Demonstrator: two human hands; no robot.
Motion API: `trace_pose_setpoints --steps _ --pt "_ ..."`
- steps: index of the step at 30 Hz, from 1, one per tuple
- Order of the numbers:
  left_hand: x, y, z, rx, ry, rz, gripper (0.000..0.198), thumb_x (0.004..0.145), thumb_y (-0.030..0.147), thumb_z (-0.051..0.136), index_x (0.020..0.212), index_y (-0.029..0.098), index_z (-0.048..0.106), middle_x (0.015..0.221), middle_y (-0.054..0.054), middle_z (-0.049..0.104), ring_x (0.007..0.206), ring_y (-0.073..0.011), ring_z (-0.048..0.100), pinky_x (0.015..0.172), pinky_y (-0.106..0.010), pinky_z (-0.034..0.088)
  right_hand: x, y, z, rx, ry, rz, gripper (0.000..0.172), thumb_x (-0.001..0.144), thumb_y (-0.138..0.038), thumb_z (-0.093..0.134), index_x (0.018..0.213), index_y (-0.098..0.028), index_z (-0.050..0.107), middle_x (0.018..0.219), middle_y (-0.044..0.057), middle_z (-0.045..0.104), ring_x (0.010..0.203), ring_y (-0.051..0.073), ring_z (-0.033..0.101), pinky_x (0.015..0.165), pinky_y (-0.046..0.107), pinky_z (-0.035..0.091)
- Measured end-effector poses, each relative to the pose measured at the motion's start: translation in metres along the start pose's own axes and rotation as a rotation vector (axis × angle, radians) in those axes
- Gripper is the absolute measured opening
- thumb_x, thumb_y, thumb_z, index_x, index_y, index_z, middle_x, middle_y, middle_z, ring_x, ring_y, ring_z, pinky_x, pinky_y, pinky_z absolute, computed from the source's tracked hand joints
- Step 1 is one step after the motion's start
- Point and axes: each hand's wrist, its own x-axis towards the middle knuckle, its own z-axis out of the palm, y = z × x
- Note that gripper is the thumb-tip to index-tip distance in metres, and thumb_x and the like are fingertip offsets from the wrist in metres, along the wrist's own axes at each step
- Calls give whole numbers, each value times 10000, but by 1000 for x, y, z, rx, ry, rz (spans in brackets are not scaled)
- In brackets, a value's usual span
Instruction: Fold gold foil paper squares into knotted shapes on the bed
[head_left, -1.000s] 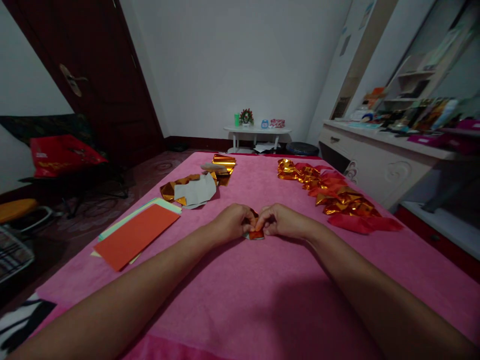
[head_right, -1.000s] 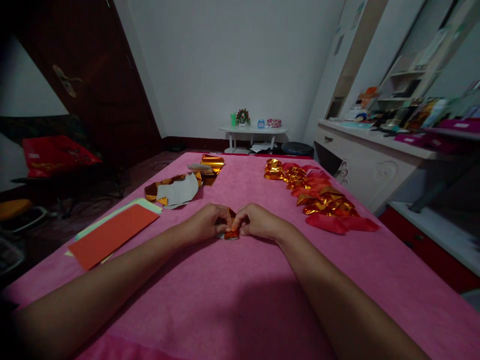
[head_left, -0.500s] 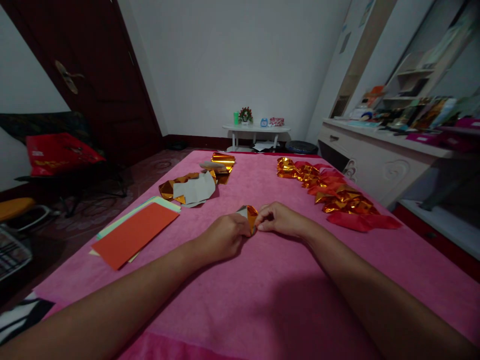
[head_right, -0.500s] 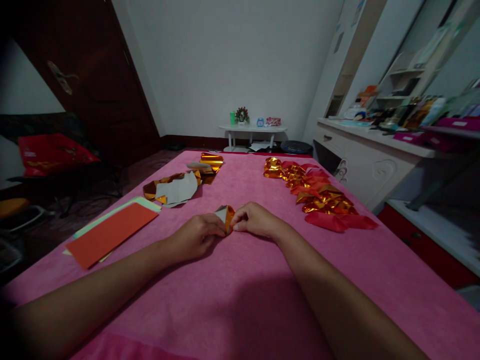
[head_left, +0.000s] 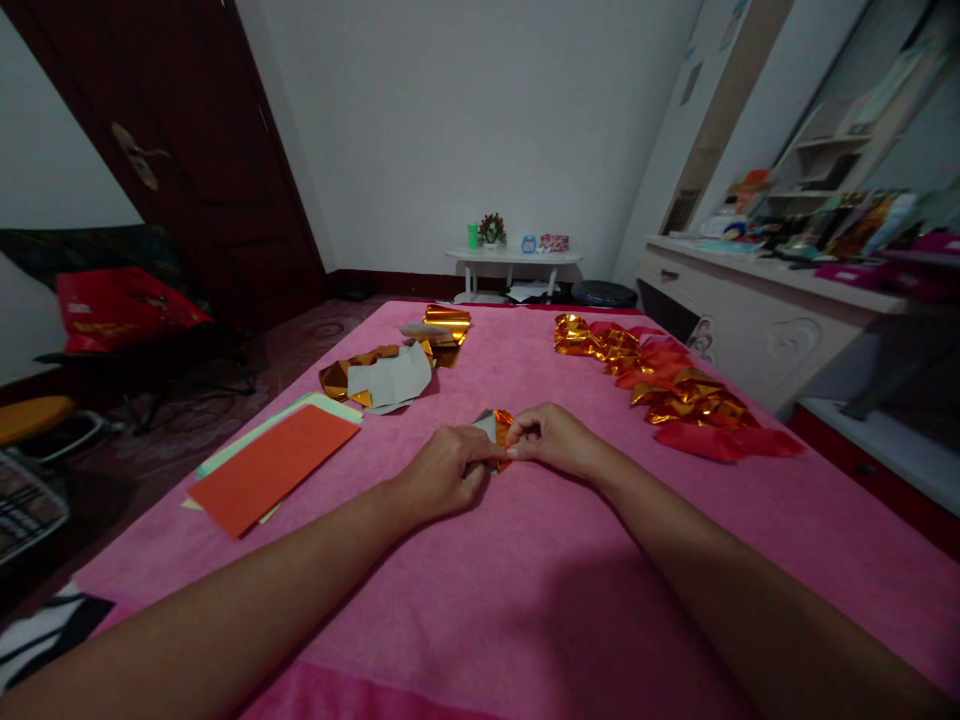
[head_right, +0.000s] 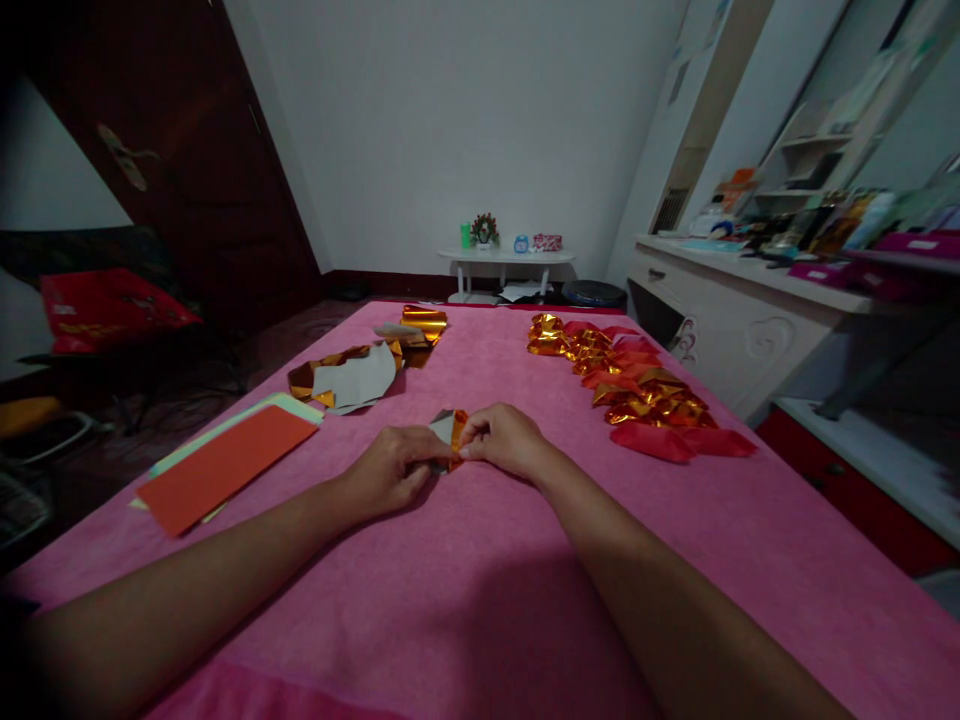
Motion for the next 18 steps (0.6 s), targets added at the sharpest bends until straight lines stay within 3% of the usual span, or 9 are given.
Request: trace_pose_setpoints --steps 11,18 --pt "-2 10 0 76 -38 23 275 682 28 494 834 152 688 905 -62 617 815 -150 578 717 -262 476 -9 -27 1 -348 113 87 47 652 -217 640 686 -207 671 642 -33 629 562 88 514 498 215 279" --pt "0 9 4 111 -78 19 145 806 140 513 817 163 656 842 -51 667 849 -166 591 789 -291 472 -11 -29 4 -350 148 107 74 637 -215 648 710 -201 645 689 -22 645 600 97 525 512 211 287"
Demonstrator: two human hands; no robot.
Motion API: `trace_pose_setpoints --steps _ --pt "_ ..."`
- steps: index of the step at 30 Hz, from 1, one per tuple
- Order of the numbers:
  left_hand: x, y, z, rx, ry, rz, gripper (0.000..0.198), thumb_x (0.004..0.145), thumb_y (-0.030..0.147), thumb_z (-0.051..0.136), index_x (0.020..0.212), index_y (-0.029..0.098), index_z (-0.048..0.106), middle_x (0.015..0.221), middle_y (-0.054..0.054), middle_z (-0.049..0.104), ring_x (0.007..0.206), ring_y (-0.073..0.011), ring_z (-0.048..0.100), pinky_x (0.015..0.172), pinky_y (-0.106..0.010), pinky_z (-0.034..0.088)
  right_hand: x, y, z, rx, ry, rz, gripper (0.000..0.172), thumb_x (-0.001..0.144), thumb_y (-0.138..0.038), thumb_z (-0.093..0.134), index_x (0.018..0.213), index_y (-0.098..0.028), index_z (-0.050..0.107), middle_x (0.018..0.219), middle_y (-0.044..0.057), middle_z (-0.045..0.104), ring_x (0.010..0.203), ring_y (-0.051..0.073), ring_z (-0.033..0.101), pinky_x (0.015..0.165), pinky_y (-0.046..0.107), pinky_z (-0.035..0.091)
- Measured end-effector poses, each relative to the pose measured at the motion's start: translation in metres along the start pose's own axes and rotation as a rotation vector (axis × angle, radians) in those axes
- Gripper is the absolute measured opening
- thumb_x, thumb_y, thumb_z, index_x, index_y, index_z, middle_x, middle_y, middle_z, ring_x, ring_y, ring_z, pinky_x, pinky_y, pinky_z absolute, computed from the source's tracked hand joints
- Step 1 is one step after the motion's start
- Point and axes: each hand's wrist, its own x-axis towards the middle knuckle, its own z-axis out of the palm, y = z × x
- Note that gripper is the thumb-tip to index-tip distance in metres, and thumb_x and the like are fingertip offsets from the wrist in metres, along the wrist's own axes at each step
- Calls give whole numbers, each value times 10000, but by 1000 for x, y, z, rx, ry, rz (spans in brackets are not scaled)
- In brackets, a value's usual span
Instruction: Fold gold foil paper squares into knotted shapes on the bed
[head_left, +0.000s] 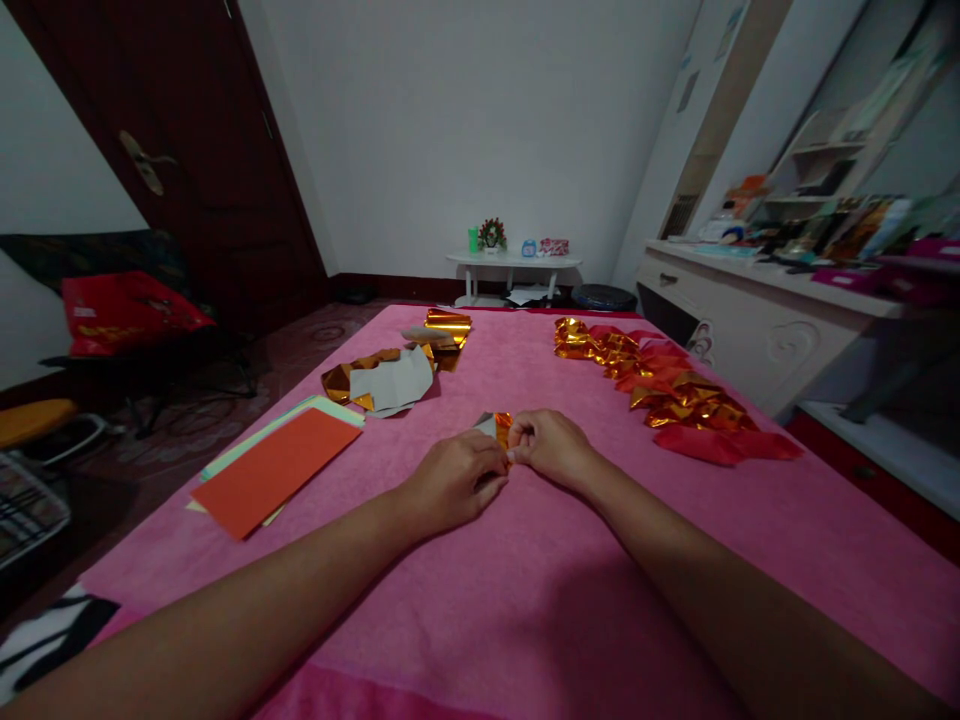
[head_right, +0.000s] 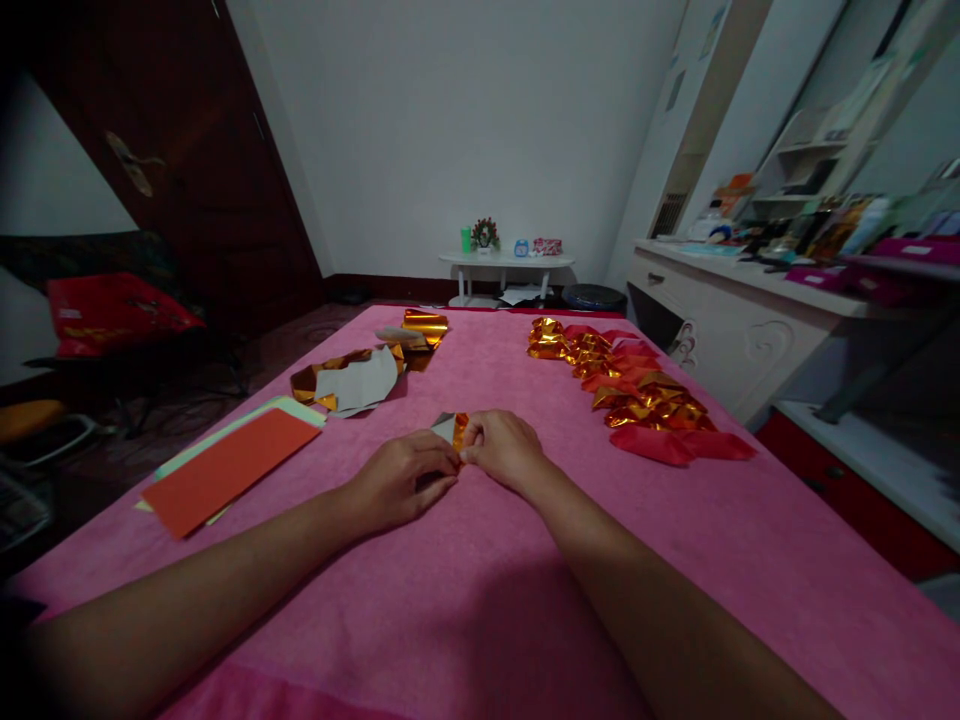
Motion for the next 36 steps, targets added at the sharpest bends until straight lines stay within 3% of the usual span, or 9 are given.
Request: trace_pose_setpoints --steps 5,12,16,19,21,24,36 --pt "1 -3 -7 8 -61 22 196 774 113 517 903 169 654 899 -54 666 869 -165 596 804 -285 470 1 2 2 18 6 -68 136 666 -145 573 751 -207 658 692 -24 639 604 97 518 526 208 296" --pt "2 -17 -22 -77 -127 45 459 641 -43 458 978 199 654 1019 -23 658 984 -152 574 907 -293 441 2 1 -2 6 -93 -127 245 675 -70 507 720 -203 707 787 -2 671 672 107 549 599 209 352" --pt "4 -26 -20 -179 -134 60 368 753 -10 459 976 186 675 1000 -50 667 971 -139 584 904 -291 448 -1 -5 -5 -16 -99 -100 247 698 -89 515 750 -228 713 836 -8 679 702 114 567 618 214 364" --pt "5 -33 -20 -277 -134 46 267 820 59 491 951 170 695 960 -66 672 916 -127 599 860 -271 467 -4 -11 -7 -47 -122 -65 135 708 -191 588 747 -249 704 819 -14 672 690 125 570 587 226 355" --pt "5 -37 -21 -320 -136 22 211 826 101 529 916 167 708 929 -67 676 875 -123 604 829 -263 477 -6 -14 -6 -73 -115 -41 77 691 -300 654 739 -263 701 820 -13 668 692 137 572 572 236 348" --pt "6 -40 -22 -360 -148 0 174 822 144 563 894 173 719 915 -65 681 856 -125 608 814 -265 480 -6 -16 -5 -106 -96 -39 141 648 -389 713 737 -279 704 846 -11 667 716 149 578 575 244 346" --pt "11 -38 -11 -359 -36 -77 95 795 211 630 808 169 715 850 -54 673 824 -131 596 800 -279 467 -4 -15 -5 -95 -138 -59 139 662 -377 703 765 -285 714 832 -15 670 675 135 568 537 238 331"
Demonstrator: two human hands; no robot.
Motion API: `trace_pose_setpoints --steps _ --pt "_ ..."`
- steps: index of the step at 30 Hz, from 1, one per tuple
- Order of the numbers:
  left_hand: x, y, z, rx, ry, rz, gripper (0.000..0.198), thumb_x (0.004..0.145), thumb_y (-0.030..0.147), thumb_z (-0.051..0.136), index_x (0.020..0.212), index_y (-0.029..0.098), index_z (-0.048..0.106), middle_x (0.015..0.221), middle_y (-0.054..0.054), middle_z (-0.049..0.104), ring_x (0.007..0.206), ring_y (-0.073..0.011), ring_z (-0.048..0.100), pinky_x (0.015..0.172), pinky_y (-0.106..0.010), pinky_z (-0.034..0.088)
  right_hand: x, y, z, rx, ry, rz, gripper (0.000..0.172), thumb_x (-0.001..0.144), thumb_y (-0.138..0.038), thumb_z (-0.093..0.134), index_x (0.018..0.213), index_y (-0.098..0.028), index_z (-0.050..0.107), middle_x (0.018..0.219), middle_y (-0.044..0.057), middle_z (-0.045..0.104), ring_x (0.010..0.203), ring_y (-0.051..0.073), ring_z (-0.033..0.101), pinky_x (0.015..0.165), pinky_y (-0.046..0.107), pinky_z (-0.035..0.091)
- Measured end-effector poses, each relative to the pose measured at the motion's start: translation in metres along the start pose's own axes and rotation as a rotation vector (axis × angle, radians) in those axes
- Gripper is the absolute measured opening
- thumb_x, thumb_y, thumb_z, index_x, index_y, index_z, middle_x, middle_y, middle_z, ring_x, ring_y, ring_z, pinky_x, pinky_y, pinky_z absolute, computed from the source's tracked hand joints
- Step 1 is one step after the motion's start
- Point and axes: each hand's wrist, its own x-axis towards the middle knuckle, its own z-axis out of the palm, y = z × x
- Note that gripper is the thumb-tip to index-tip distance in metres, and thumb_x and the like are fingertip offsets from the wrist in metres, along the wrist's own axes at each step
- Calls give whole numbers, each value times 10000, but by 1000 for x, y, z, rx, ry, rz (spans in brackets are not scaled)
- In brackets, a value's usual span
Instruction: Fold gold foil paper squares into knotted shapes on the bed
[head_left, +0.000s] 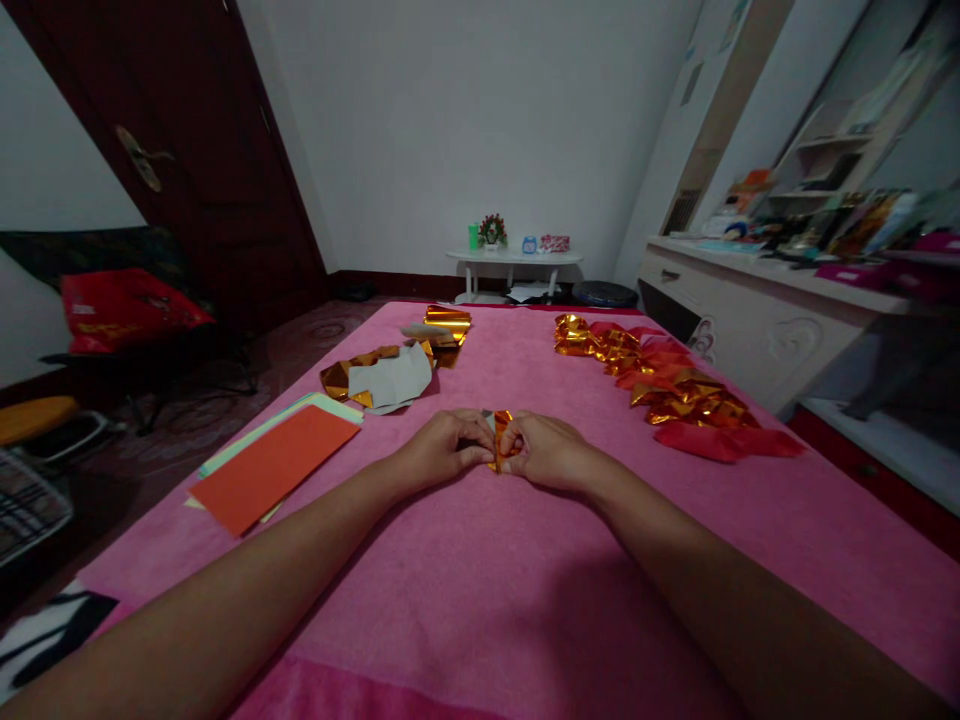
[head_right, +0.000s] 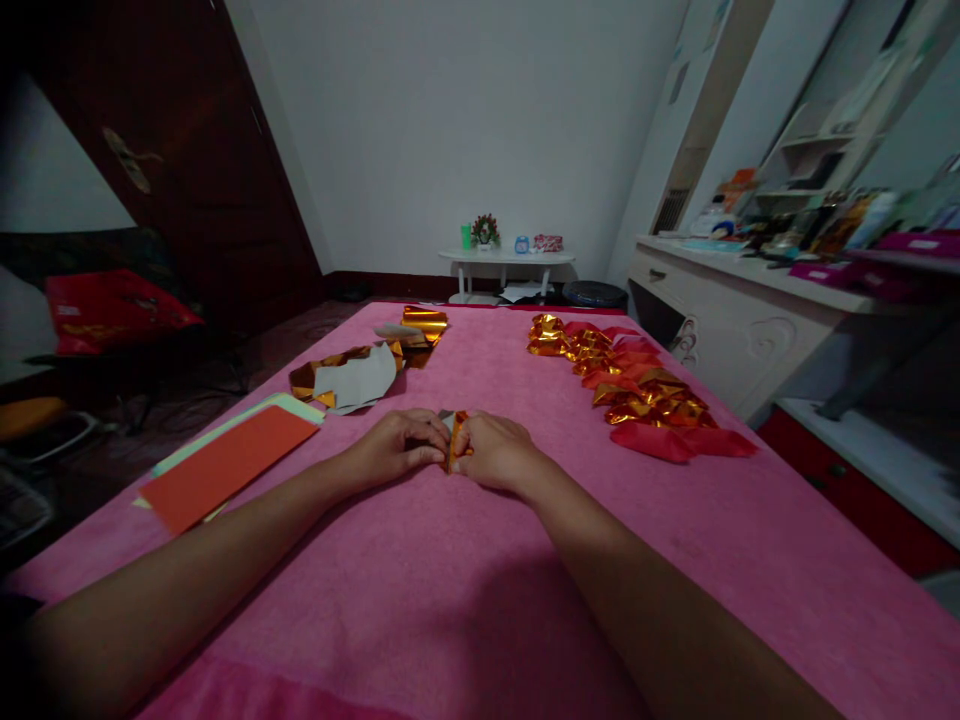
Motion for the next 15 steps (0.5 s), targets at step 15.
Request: trace_pose_setpoints --steps 15 --pt "4 0 9 107 104 -97 89 743 138 635 807 163 692 796 -24 642 751 -127 567 705 -242 431 0 -3 -1 5 8 43 162 634 -373 724 761 -276 707 821 -19 678 690 146 583 547 244 333"
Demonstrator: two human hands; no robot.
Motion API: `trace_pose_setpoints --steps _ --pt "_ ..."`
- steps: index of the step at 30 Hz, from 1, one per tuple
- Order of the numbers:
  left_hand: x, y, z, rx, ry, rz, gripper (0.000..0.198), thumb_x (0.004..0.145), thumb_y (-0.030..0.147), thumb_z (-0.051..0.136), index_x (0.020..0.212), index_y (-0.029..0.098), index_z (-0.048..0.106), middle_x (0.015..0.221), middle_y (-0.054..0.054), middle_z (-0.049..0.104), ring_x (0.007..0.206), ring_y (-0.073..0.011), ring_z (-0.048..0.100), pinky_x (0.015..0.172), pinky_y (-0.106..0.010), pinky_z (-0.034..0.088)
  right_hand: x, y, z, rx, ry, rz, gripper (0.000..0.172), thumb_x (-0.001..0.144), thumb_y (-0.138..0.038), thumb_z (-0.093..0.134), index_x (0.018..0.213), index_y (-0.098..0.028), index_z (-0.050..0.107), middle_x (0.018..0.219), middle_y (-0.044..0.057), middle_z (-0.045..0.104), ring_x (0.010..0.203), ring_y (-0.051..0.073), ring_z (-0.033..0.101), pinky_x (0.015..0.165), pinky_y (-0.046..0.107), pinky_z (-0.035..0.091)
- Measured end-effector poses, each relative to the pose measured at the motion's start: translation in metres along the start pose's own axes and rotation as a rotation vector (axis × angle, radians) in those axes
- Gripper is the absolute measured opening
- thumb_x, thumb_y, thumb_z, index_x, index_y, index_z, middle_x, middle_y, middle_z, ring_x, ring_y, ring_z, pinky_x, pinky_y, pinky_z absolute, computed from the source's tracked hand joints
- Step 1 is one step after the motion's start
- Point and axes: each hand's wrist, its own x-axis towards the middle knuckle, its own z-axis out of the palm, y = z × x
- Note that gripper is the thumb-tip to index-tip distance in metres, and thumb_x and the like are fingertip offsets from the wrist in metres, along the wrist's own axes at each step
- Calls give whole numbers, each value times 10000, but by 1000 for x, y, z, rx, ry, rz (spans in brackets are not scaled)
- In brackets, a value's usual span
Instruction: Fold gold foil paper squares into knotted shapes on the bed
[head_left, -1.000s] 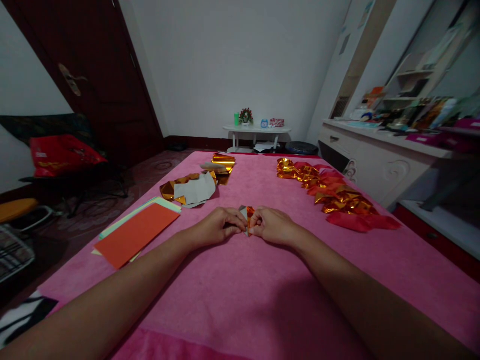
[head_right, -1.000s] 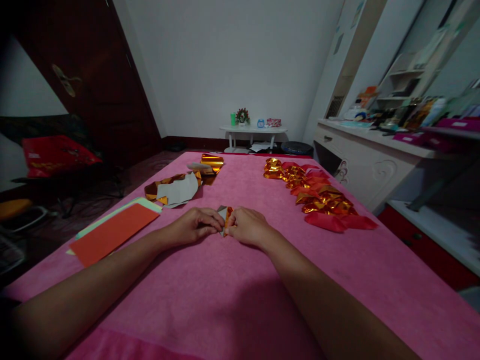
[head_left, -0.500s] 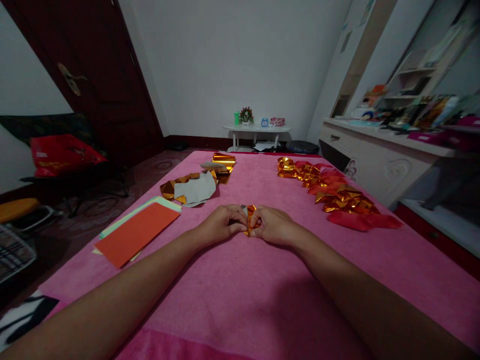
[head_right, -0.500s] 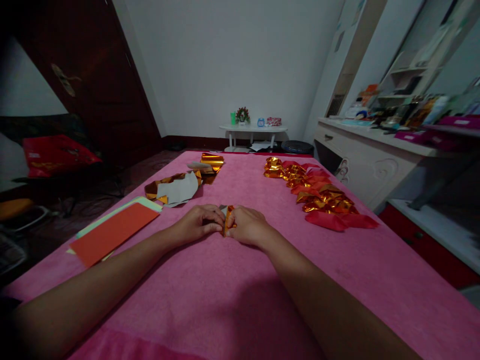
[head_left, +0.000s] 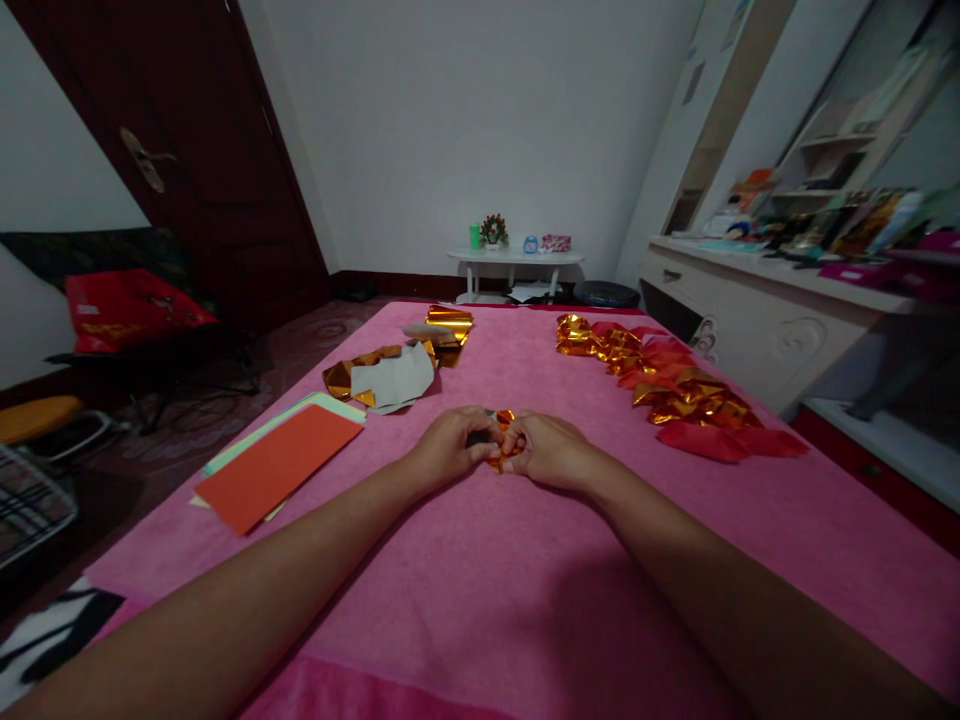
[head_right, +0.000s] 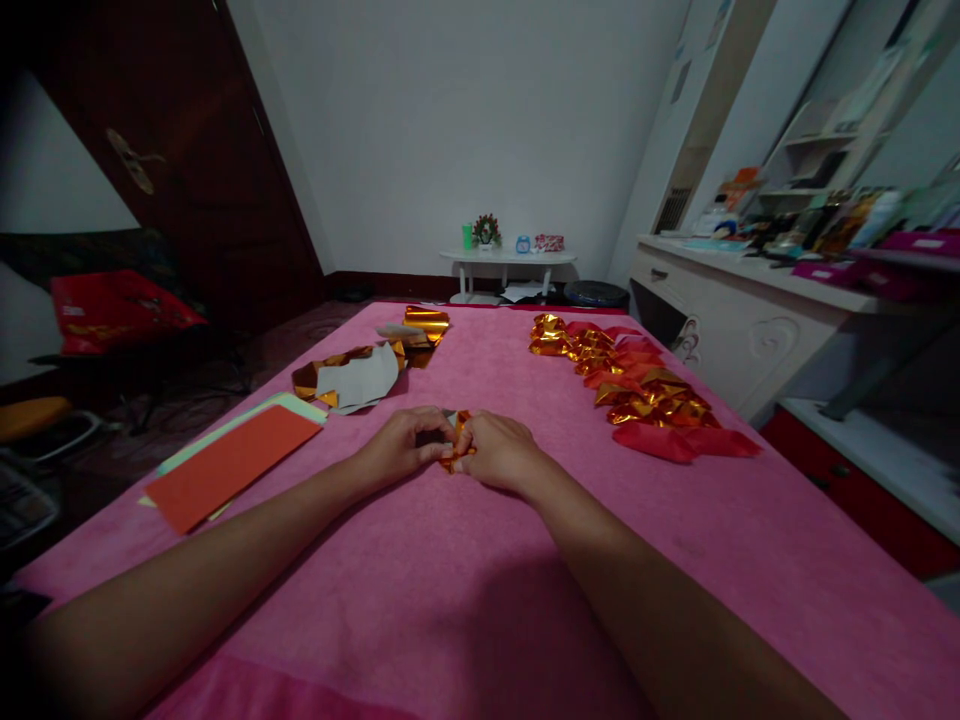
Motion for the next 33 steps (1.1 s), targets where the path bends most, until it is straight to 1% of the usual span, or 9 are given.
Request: trace_pose_setpoints --steps 2,9,13,16,20,23,26,29,33 --pt "1 -1 1 12 2 4 115 745 123 623 822 168 696 802 -24 648 755 -128 568 706 -242 429 1 2 1 10 7 -2 173 626 -372 730 768 -276 705 822 -20 680 697 149 585 551 244 335" --pt "4 -2 3 70 9 -25 95 723 88 613 738 146 687 739 -26 636 716 -129 556 682 -239 423 2 5 5 14 31 -21 151 621 -342 742 726 -258 673 784 -25 659 681 134 569 549 236 316" --pt "4 -2 3 75 3 -26 91 727 92 608 723 153 676 737 -21 631 717 -131 552 680 -236 417 -5 -5 5 -66 136 -41 152 653 -299 726 759 -237 637 836 -21 664 731 139 586 582 233 337" --pt "3 -2 4 71 5 -21 110 726 77 591 705 157 664 721 -14 619 707 -127 545 667 -228 407 -13 -20 3 -200 165 -89 102 722 -236 663 823 -235 652 888 9 679 791 167 617 626 251 369" --pt "3 -3 5 55 32 6 135 708 48 569 706 152 655 721 -12 611 696 -124 541 657 -228 401 -21 -39 6 -398 121 -47 217 805 -103 514 934 -173 674 916 94 701 821 208 653 646 276 419" --pt "3 -2 5 49 40 10 149 693 38 558 722 150 653 738 -17 619 718 -132 547 673 -235 404 -25 -50 10 -508 80 -113 290 807 -53 477 996 -148 676 985 123 692 870 224 654 671 285 459" --pt "3 0 4 57 35 -1 136 699 48 549 708 147 642 720 -18 607 707 -135 539 668 -240 401 -27 -60 13 -614 21 -153 317 804 -16 448 997 -97 686 1021 160 674 895 250 649 668 301 490" --pt "2 0 3 56 36 8 131 705 46 542 692 144 628 691 -11 587 680 -128 527 644 -235 392 -26 -65 15 -667 -12 -152 340 803 7 422 1001 -73 687 1003 174 674 880 267 651 651 319 506" --pt "1 1 4 64 43 59 125 725 48 546 700 146 620 689 -8 581 681 -124 524 646 -237 393 -25 -63 19 -675 10 -176 342 787 17 435 992 -84 689 1033 178 664 860 265 651 619 316 501"
